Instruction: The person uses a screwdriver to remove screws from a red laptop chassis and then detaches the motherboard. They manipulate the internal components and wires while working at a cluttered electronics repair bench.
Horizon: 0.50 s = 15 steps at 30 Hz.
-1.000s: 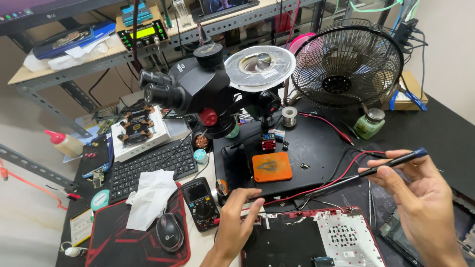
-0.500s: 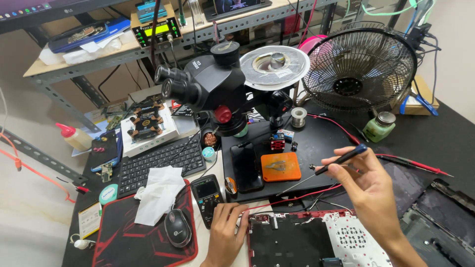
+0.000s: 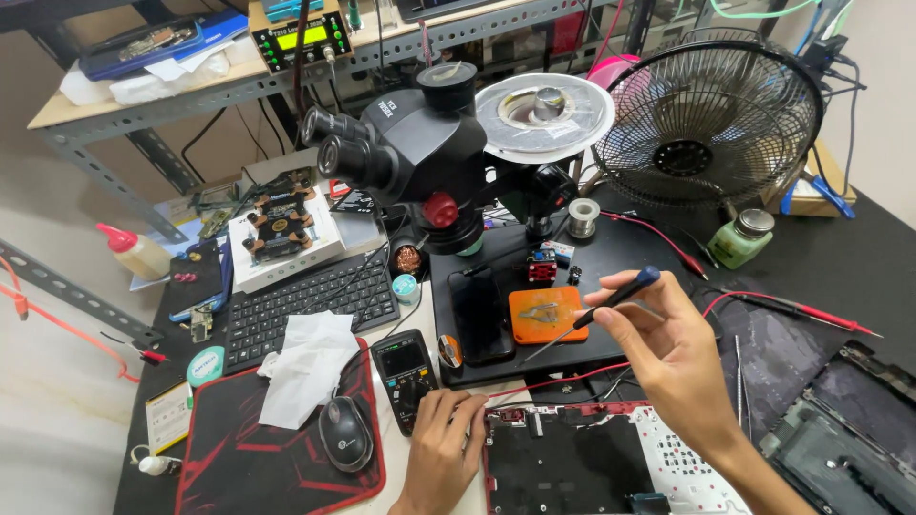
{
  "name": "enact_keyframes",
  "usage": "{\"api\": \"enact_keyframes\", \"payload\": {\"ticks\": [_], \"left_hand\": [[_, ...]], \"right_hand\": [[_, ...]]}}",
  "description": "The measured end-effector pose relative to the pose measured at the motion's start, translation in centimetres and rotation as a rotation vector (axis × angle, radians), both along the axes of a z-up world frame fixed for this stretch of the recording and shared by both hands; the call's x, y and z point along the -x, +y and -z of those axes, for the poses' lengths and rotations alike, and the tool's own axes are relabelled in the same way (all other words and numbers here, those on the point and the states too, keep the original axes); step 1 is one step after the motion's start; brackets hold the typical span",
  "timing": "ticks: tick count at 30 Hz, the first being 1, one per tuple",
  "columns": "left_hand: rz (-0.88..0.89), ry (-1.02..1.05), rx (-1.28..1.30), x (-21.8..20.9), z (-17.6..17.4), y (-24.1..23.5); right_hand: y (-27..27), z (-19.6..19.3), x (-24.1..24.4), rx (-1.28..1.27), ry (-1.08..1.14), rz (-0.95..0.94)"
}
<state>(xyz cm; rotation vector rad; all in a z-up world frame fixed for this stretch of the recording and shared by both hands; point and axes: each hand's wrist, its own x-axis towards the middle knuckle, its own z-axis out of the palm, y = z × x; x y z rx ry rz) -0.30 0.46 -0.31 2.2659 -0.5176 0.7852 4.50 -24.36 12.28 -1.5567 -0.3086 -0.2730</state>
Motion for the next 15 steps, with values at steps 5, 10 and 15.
{"api": "enact_keyframes", "payload": {"ticks": [5,10,15], "left_hand": [[-0.010,-0.027,-0.021,0.2,0.2,0.2],[-0.041,-0.005,-0.048,0.4,0.3,0.5],[-0.084,0.037,-0.055,0.5,1.5,0.6]], "right_hand": [[0.9,-0.5,0.1,0.050,-0.014,-0.002],[2.3,-0.4,0.3,0.024,-0.098,-0.041],[3.2,1.3,0.6,0.157,-0.245,-0.126]]}}
